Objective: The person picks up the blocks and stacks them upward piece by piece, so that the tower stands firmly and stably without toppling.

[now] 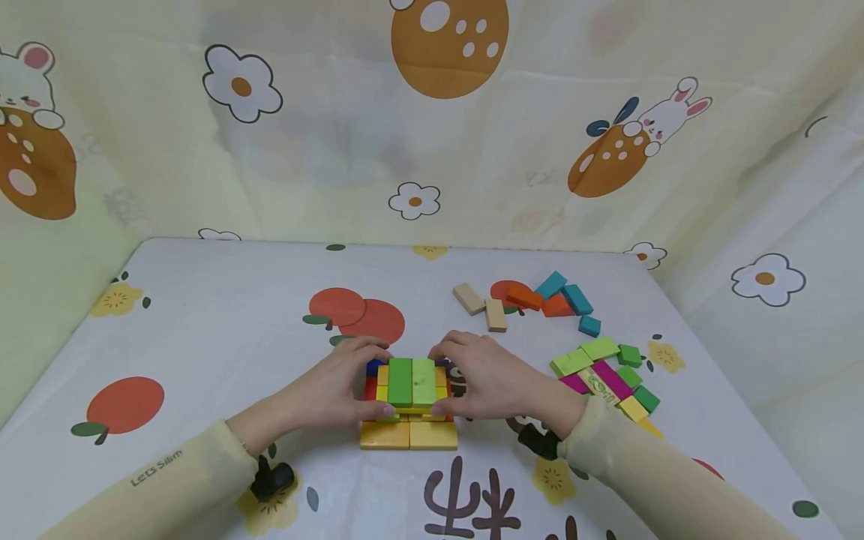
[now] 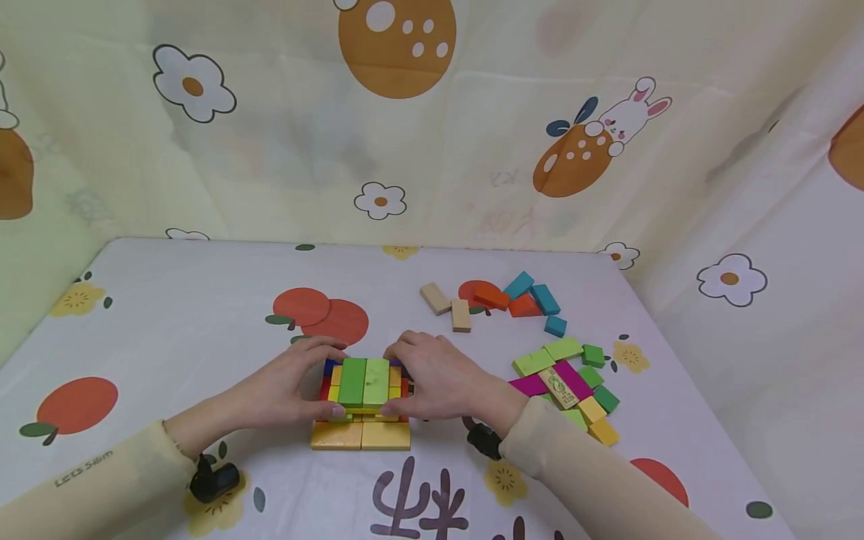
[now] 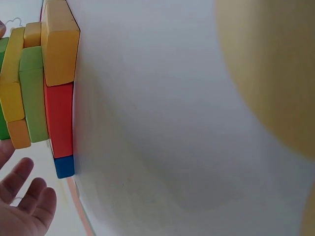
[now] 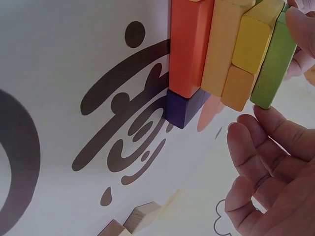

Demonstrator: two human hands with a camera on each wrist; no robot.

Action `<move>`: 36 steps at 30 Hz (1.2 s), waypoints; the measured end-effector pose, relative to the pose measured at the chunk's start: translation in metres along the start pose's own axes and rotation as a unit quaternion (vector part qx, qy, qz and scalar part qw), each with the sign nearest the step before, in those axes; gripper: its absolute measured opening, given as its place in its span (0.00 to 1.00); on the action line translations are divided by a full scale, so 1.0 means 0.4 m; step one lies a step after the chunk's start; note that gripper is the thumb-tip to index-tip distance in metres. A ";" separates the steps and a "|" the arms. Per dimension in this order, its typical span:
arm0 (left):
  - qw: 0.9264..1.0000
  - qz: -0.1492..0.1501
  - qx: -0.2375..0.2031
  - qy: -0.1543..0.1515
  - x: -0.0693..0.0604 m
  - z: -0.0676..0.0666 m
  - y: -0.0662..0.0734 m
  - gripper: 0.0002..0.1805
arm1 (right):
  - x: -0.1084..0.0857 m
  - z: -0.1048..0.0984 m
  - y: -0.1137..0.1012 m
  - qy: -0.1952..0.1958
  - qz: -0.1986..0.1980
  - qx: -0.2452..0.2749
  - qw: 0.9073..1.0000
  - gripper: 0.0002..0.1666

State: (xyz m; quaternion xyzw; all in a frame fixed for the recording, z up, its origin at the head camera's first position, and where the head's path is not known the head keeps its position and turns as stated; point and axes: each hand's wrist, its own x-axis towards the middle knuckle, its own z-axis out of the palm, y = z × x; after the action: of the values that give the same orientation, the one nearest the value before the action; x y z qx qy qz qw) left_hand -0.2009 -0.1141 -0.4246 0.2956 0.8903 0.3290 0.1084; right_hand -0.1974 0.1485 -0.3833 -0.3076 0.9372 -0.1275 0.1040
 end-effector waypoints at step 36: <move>1.000 -0.004 -0.002 -0.005 0.003 0.004 0.001 0.38 | 0.000 0.005 0.001 -0.011 0.016 0.010 1.000 0.41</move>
State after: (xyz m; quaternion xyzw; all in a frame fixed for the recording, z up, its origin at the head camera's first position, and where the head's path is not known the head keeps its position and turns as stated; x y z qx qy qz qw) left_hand -0.2011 -0.1123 -0.4258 0.2935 0.8902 0.3289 0.1150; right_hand -0.1971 0.1485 -0.3852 -0.2930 0.9394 -0.1321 0.1191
